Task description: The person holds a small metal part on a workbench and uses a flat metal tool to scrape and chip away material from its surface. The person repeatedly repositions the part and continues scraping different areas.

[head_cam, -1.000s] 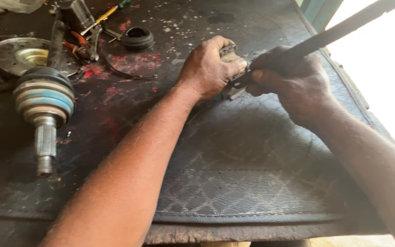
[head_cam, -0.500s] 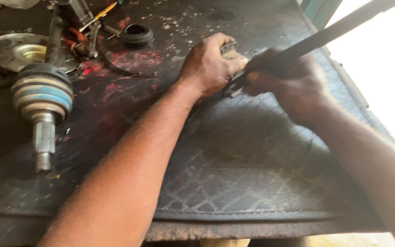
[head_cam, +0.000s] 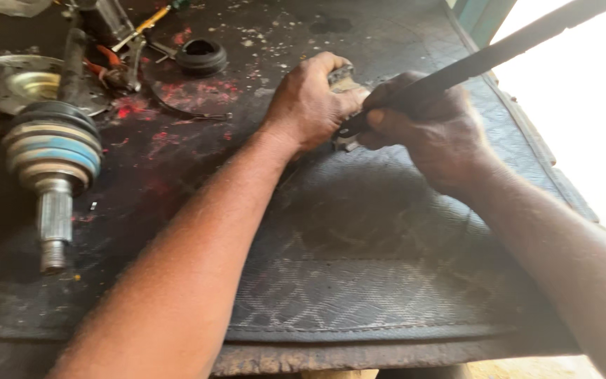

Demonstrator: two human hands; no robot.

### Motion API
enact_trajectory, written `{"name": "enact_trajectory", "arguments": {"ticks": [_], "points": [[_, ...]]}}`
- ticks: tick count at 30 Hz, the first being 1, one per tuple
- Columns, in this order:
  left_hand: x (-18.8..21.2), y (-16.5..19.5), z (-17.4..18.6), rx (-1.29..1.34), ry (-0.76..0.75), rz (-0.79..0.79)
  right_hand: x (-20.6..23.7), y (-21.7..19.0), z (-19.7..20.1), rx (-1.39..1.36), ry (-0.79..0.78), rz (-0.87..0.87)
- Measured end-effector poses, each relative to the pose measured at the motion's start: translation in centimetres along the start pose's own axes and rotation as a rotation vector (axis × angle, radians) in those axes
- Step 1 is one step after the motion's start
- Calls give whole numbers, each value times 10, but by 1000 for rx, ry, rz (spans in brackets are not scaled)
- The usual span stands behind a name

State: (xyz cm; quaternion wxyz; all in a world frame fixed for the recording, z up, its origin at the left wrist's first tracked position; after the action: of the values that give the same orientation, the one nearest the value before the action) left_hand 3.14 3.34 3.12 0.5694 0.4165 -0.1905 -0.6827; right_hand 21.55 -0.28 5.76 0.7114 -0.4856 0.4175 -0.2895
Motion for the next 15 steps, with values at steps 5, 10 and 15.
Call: {"name": "enact_trajectory", "arguments": {"ticks": [5,10,15], "points": [[1,2,2,-32,36,-46,0,2,1,28,3,-2],[-1,1,0,9,1,-4,0,4,3,-6,19,-48],[-1,0,1,-44,57,-46,0,1,4,218,-2,-34]]}}
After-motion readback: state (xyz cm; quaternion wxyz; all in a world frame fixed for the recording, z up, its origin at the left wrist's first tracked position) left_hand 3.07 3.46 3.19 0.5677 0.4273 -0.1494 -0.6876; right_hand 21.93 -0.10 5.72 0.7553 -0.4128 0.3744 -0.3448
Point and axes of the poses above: each hand's wrist, its own x-axis away from the middle knuckle, its own z-axis out of the back of the hand, y = z × x, the point moved 4 cm from there along -x, towards the middle knuckle, and after that the axes turned 2 degrees about -y, right-handed, at the moved point
